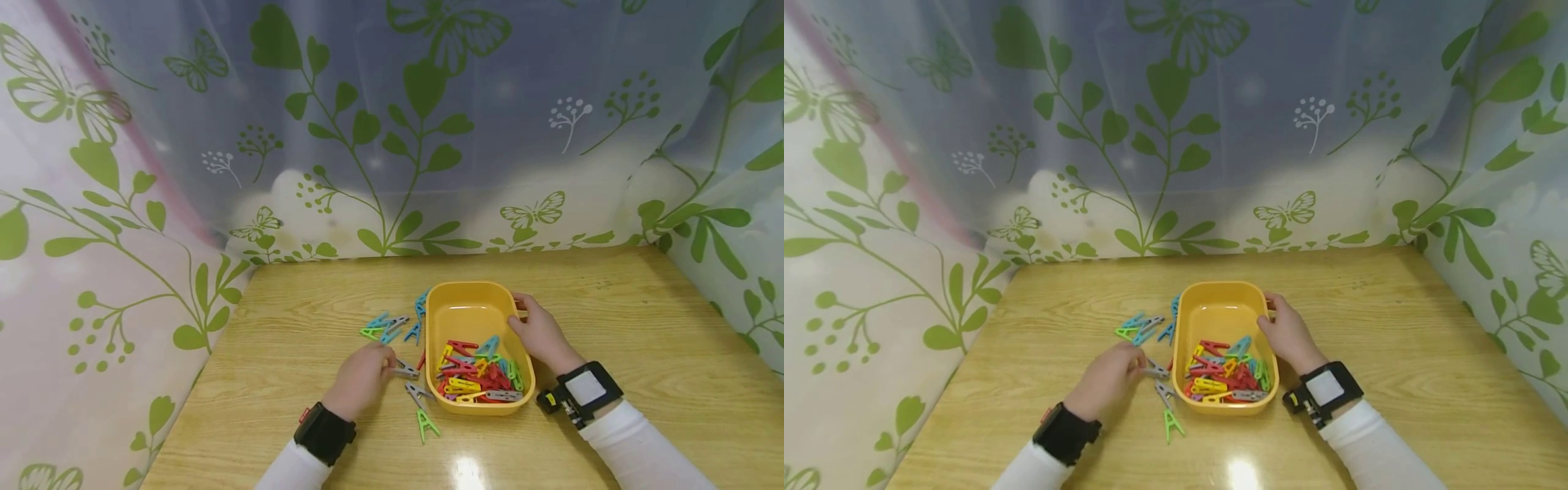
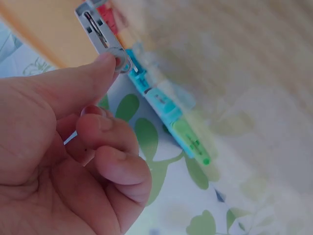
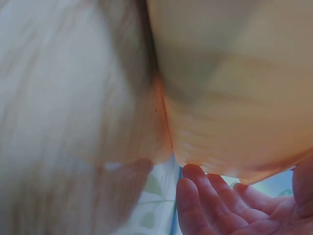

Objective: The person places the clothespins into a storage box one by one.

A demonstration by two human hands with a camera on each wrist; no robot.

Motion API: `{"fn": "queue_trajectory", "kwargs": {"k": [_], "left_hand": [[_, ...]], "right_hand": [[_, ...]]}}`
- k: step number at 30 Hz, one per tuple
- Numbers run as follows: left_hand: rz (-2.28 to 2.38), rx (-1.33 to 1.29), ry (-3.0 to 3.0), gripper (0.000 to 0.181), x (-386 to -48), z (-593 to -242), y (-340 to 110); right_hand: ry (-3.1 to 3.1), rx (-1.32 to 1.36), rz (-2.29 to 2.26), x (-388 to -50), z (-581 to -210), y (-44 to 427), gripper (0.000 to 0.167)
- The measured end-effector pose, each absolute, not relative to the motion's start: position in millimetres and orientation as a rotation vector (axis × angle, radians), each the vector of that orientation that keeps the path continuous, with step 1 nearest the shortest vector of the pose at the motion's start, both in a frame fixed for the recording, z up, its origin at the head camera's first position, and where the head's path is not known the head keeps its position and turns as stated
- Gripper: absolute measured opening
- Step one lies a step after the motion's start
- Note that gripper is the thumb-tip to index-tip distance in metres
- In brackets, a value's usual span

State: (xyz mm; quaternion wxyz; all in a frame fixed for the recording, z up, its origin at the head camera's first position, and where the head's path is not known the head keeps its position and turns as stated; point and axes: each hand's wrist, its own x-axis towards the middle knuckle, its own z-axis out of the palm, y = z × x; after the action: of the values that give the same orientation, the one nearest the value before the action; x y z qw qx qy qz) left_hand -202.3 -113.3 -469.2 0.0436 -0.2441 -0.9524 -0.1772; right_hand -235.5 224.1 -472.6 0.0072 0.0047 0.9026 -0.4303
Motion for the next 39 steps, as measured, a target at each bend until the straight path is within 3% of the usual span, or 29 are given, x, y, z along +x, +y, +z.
{"fn": "queue_trajectory", "kwargs": {"k": [12, 22, 39], "left_hand": [[-0.469, -0.677, -2.832, 0.007, -207.9, -442.3, -109.5], [-0.499, -0.758, -2.814, 0.009, -194.3, -421.0, -77.0], [-0.472, -0.863, -2.855, 0.006, -199.3, -430.0, -36.9]], "right_hand": [[2.822, 0.020, -1.353, -236.2, -473.5, 224.4, 0.056], [2.829, 0.010, -1.348, -236.9, -474.7, 225.5, 0.056], [2.820, 0.010, -1.357, -236.9, -474.0, 226.1, 0.056]]}}
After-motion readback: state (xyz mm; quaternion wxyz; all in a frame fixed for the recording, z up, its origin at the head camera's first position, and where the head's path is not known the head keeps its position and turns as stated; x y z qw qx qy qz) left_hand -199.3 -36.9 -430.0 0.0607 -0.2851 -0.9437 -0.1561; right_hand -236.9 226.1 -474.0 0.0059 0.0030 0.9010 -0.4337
